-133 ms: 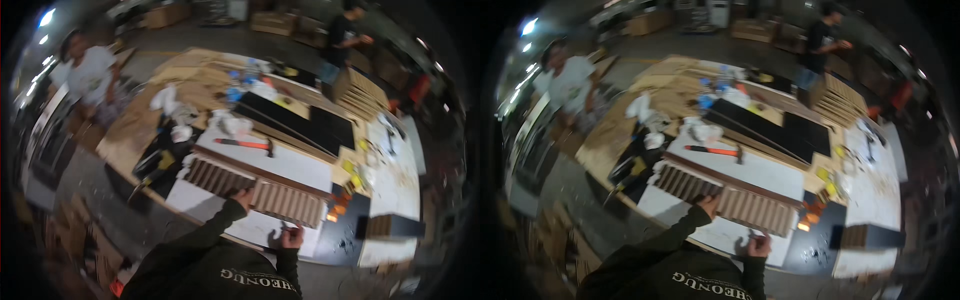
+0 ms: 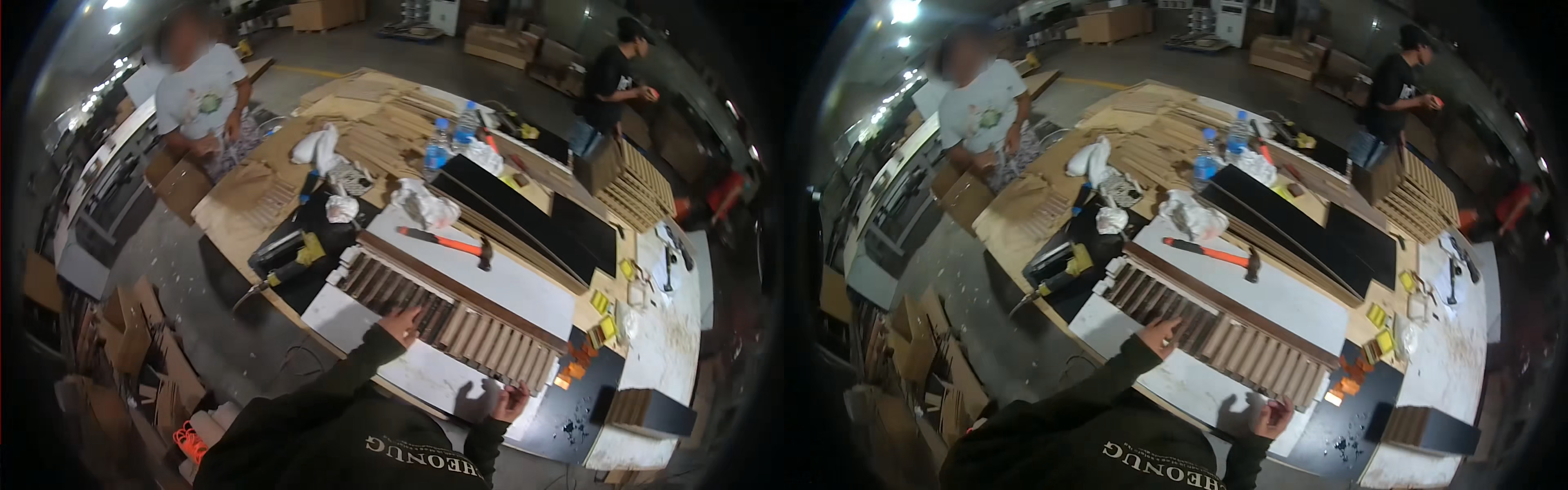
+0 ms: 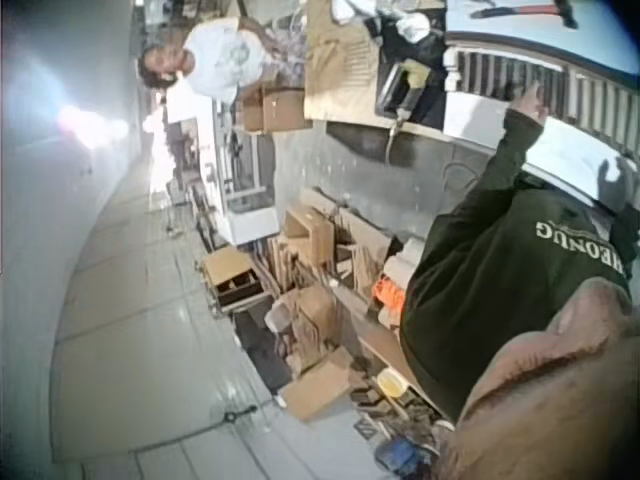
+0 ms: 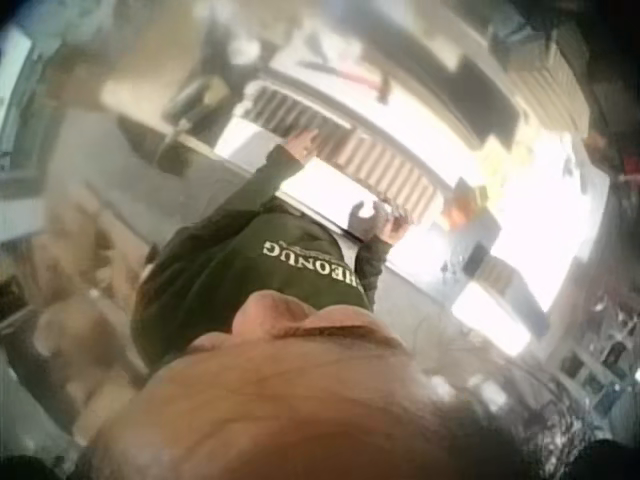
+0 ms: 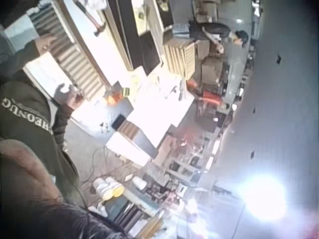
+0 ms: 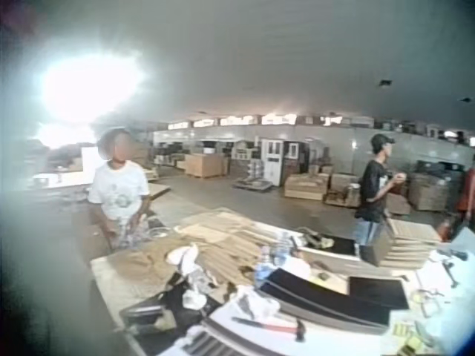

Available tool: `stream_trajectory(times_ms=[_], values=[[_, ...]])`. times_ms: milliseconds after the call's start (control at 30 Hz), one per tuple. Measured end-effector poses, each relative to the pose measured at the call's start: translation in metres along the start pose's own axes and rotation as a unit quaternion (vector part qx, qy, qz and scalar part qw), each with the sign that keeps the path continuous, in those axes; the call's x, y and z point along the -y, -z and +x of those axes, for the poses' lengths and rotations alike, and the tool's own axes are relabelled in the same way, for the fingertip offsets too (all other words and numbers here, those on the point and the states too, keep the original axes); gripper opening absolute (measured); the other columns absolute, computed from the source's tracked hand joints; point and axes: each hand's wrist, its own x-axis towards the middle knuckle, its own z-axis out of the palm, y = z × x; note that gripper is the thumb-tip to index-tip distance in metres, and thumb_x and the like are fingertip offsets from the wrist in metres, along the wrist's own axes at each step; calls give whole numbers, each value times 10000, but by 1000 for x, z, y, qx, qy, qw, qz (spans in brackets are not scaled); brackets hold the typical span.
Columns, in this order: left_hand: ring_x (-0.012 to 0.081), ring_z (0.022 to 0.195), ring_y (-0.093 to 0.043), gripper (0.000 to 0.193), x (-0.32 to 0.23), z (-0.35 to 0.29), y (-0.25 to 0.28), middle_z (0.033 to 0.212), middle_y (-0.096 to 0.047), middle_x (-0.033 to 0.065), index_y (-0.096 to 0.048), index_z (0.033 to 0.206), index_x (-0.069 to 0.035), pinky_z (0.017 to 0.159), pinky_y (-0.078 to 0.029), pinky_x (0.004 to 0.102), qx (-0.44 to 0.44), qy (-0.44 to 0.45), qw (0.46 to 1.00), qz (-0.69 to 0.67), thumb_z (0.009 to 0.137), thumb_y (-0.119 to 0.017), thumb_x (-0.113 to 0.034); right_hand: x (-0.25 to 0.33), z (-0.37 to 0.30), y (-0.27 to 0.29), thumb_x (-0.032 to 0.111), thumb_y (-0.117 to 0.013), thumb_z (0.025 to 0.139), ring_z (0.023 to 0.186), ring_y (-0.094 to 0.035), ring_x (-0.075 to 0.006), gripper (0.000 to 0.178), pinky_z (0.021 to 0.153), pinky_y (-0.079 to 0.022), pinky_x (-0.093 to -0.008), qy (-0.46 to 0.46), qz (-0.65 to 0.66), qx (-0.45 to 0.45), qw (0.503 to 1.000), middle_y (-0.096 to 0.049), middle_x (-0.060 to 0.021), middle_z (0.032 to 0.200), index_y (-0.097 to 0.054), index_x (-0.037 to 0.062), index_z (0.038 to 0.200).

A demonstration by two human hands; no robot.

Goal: The person arranges wooden slats onto a wooden frame, wipes the surface with a cloth, places a dark panel on top, and fastens it using a pneumatic nail gun.

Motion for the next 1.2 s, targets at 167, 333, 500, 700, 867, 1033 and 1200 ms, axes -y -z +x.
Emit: stream_trajectory(times_ms=[167, 333, 500, 700, 867, 1033, 1200], values=[[167, 630, -577, 289, 95, -30, 129, 824, -618, 96, -630, 1015, -53, 578, -468, 280, -275, 106, 955, -19, 727, -651, -39, 18, 27, -63, 40, -586, 808, 818, -507, -123, 409, 740, -447, -248, 42, 71, 68, 994, -518, -49, 898, -451, 22, 1193], [87, 695, -558, 291, 243, -50, 255, 831, -613, 19, -612, 1038, -59, 643, -461, 228, -423, 132, 892, -86, 763, -565, 23, 40, 25, -170, 88, -578, 834, 848, -524, -132, 393, 739, -455, -258, 85, 80, 114, 987, -537, -62, 940, -456, 7, 1199], [244, 982, -563, 389, 380, -41, 342, 1017, -605, 109, -576, 1091, -64, 838, -444, 312, -390, 137, 910, 41, 716, -553, 35, 61, -28, -318, 37, -619, 771, 808, -543, -147, 372, 709, -474, -274, -5, 121, 146, 982, -556, -74, 898, -486, 2, 1118], [310, 992, -551, 454, 423, 10, 343, 1055, -588, 133, -540, 1110, -84, 862, -440, 336, -213, 229, 950, 2, 671, -585, 20, 74, -90, -470, 12, -644, 750, 821, -583, -128, 300, 749, -472, -259, -47, -58, 382, 921, -600, -72, 891, -550, 2, 1035], [303, 915, -578, 384, 425, -4, 328, 977, -595, 104, -526, 1017, -76, 790, -467, 350, -189, 156, 969, -15, 652, -609, 8, 42, -104, -580, 41, -652, 743, 867, -583, -148, 350, 796, -463, -267, 14, -95, 478, 873, -600, -81, 933, -547, 4, 1074], [327, 880, -582, 488, 394, -44, 337, 981, -584, 129, -496, 1090, -71, 753, -481, 378, -196, 72, 975, -74, 625, -634, -22, -27, -104, -639, 265, -672, 674, 1023, -524, -339, 557, 851, -438, -421, 141, -360, 506, 771, -538, -164, 1087, -489, 49, 1153], [352, 1011, -482, 560, 370, -60, 358, 1013, -543, 126, -519, 1146, -94, 881, -398, 439, -39, 157, 977, 137, 635, -708, -222, -37, -110, -669, 328, -672, 650, 1094, -476, -349, 643, 885, -408, -463, 146, -433, 568, 684, -527, -165, 1127, -449, 79, 1199]])
